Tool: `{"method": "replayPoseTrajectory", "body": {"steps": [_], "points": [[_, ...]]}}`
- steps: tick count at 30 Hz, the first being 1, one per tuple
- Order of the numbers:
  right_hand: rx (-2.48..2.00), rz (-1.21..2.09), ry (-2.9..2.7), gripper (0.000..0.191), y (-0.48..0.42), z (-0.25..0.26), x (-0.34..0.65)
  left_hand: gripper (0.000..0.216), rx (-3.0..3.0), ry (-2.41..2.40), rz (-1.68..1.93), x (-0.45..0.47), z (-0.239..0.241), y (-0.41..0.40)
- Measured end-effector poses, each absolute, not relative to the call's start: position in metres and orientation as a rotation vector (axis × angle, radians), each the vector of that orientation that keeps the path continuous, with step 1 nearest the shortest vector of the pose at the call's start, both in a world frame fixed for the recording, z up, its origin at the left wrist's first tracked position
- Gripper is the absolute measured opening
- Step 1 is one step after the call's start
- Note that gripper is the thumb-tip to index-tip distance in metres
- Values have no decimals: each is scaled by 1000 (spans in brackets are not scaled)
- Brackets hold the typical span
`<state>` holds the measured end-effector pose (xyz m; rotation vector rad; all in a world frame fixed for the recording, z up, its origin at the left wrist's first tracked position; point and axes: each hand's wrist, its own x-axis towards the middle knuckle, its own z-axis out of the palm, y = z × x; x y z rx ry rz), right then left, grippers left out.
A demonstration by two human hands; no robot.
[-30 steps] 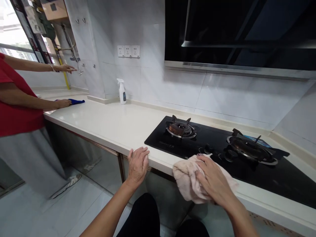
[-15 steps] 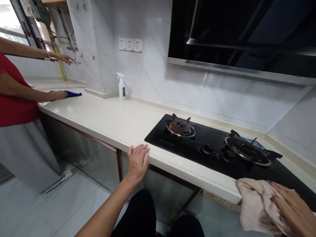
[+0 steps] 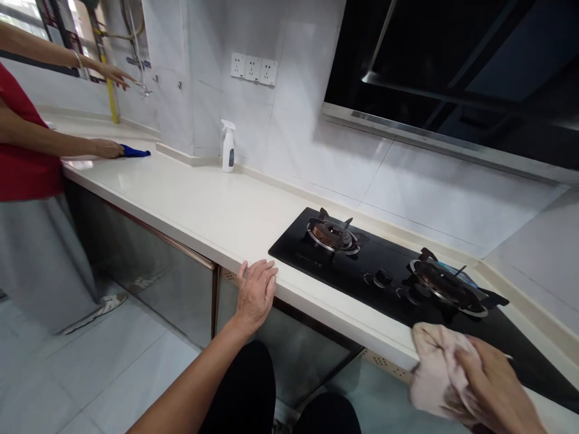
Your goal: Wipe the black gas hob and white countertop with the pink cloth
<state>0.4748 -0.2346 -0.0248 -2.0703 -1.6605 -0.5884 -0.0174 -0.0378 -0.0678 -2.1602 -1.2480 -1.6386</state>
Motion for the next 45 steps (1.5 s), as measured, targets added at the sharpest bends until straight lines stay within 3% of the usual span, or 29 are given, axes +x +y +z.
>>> {"method": "replayPoseTrajectory", "body": {"steps": [3, 12, 23, 37, 45], "points": [[-2014, -489, -1737, 56, -205, -29, 417, 26, -2160, -1244, -1630, -18, -68, -37], [-1605, -324, -2103, 40, -128, -6, 233, 25, -2195, -1226, -1558, -23, -65, -42], [-1651, -67, -2133, 32, -86, 19, 224, 24, -2187, -1221, -1609, -19, -65, -44], [-1930, -267, -1959, 32, -28, 22, 224, 25, -2208, -1201, -1607, -22, -64, -46], [-1956, -279, -2010, 45, -40, 24, 220, 26, -2228, -1216, -1572, -23, -64, -46]]}}
